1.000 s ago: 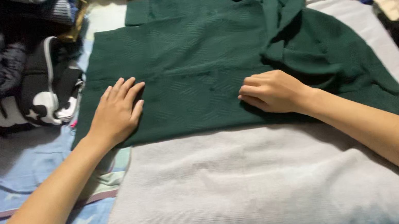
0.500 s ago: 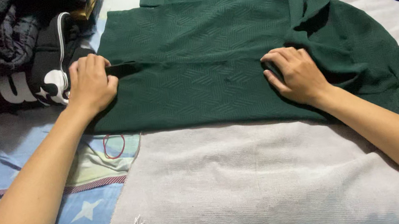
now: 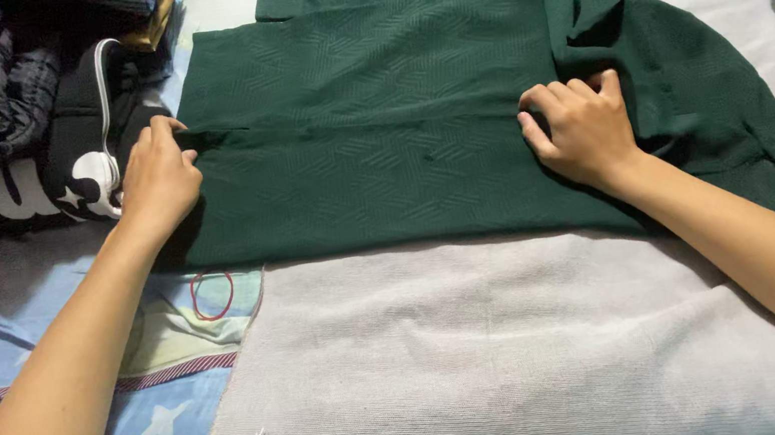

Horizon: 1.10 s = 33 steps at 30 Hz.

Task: The person folds a green collared shirt on a bed by laying it flat, folding in the sleeves and sides, and then folding it into a compact square.

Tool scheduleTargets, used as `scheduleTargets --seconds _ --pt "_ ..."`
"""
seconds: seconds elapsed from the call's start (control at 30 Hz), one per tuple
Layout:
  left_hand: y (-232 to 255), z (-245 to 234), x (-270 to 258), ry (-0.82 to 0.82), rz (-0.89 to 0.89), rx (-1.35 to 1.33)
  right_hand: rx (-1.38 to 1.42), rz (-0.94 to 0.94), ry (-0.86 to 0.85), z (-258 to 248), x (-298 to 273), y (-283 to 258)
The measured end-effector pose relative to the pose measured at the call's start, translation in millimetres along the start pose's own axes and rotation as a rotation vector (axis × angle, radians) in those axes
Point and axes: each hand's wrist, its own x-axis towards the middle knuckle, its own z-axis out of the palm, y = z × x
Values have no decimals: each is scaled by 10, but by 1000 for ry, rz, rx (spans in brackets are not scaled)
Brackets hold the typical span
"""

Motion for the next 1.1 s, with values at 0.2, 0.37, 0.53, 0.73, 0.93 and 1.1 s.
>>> scheduleTargets --seconds 0.2,0.37,0.53,0.73,0.93,1.1 --pt "441 -234 -135 71 68 260 -11 -53 15 33 -3 57" --pt "1147 -335 -274 135 450 450 89 -67 68 91 10 74" --pt "1295 -116 -407 -123 541 44 159 -76 101 -11 61 36" --pt "1250 -86 -329 -201 450 -31 54 -709 205 -363 -168 383" --pt "2207 214 65 -214 522 262 297 -725 51 -235 -378 491" --pt "3530 1027 613 -286 586 195 344 -729 159 -261 -338 451"
